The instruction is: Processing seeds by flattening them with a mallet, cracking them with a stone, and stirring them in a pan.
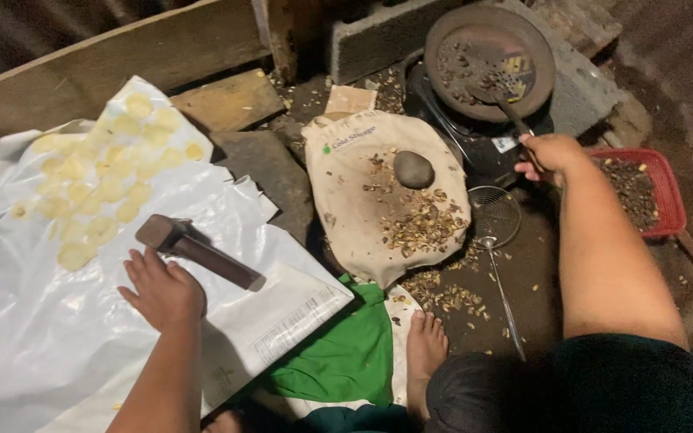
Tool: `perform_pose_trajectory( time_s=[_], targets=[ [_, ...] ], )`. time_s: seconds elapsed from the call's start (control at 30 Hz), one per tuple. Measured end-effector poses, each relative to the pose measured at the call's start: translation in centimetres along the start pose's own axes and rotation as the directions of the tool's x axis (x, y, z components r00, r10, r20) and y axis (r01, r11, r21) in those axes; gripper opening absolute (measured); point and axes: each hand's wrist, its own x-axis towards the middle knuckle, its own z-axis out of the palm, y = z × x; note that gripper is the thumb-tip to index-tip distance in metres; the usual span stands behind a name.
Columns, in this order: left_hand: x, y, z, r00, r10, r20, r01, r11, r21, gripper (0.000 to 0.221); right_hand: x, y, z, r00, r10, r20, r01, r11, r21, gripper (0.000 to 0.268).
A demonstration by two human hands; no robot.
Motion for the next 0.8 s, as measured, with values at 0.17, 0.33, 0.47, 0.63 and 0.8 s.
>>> perform_pose_trajectory(
  time_s=[0.17,0.33,0.47,0.63,0.8],
  targets=[
    [0.1,-1.4,2.2,0.990,0.094,-0.108,-0.088,0.995,0.057,0.050,-7.4,-3.4,1.0,0.920,-0.332,-0.210,0.282,0.930,-0.237,0.040],
    [-0.4,-2.3,2.7,0.959,0.203,-0.197,-0.187,0.978,0.097,0.044,-6.2,-3.0,-1.6,0.759,-0.618,-0.204,0.043,0.360,-0.932,0.045],
    [-0.1,-1.1,2.6,0.973,0.162,-0.167,-0.148,0.985,0.092,0.043,-6.6,-4.0,-2.8,0.943,-0.260,-0.207,0.119,0.845,-0.521,0.036],
    [-0.3,-1.4,2.6,0.968,0.172,-0.180,-0.154,0.982,0.112,0.039,-7.0,-5.6,0.8,0.998,-0.057,-0.013,0.054,0.989,-0.141,0.033],
    [-0.5,-0.8,2.2,0.975,0.141,-0.172,-0.128,0.988,0.084,0.043,-3.8,-2.9,4.1,0.963,-0.235,-0.134,0.262,0.932,0.250,0.039]
  ],
)
